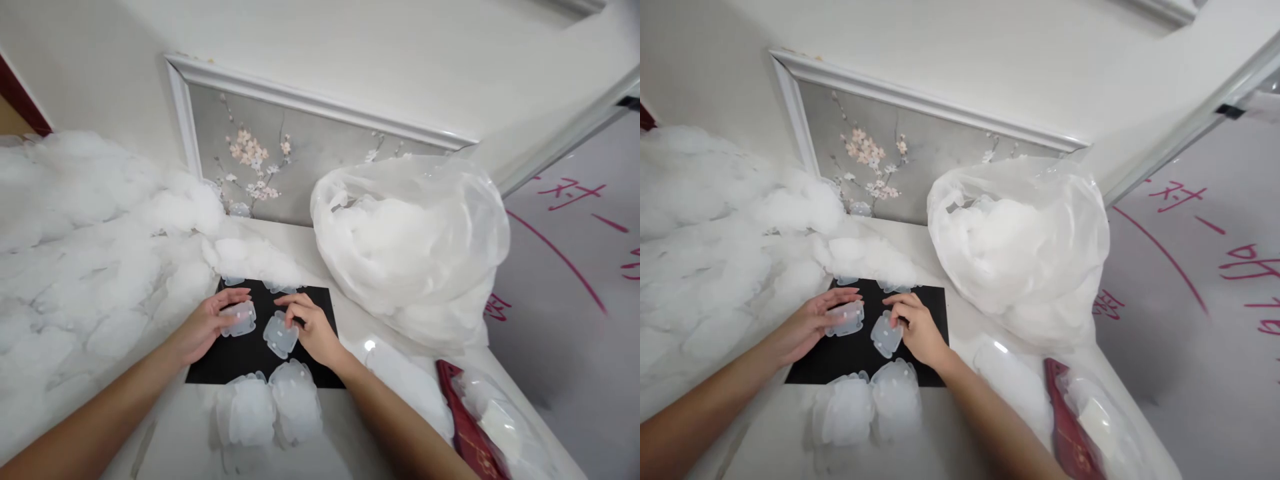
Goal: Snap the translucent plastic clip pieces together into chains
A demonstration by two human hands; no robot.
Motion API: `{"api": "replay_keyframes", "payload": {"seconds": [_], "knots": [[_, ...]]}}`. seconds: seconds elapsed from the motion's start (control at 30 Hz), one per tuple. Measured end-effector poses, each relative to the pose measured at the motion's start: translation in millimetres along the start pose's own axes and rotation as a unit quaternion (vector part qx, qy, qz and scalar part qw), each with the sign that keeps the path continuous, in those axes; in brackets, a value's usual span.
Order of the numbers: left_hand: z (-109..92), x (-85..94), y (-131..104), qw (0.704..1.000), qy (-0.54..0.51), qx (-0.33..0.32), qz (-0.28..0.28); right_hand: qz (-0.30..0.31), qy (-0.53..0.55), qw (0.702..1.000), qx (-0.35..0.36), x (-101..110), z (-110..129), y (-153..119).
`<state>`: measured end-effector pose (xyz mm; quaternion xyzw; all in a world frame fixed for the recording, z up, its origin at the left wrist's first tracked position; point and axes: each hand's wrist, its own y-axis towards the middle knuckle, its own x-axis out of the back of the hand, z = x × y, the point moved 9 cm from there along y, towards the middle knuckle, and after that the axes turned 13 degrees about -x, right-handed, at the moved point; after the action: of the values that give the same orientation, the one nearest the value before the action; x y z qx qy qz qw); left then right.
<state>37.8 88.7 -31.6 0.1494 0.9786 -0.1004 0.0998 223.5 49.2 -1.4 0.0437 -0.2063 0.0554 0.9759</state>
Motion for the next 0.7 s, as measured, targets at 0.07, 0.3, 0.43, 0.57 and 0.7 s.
{"api": "replay_keyframes", "payload": {"seconds": [0.07, 0.3, 0.43, 0.57, 0.7], "knots": [[1.8, -3.3, 0.7, 1.0, -0.009, 0.005, 0.012, 0.039, 0.011, 0.999, -0.013, -0.4, -6.5, -1.1], [6.1, -7.7, 4.5, 0.997, -0.05, -0.004, 0.051, 0.081, -0.002, 0.996, -0.032, 2.5, -18.7, 1.4], [3.6, -4.6, 3.7, 0.996, 0.062, -0.016, 0.061, 0.077, -0.001, 0.997, -0.025, 9.1, -7.7, -0.8], [-1.4, -17.6, -9.3, 0.99, 0.054, 0.033, 0.128, 0.116, 0.018, 0.992, -0.037, 15.0, 6.6, -8.6], [-3.0, -56.7, -48.1, 0.939, 0.09, 0.08, 0.323, 0.372, -0.036, 0.928, 0.001, -7.2, 23.7, -43.7]]}}
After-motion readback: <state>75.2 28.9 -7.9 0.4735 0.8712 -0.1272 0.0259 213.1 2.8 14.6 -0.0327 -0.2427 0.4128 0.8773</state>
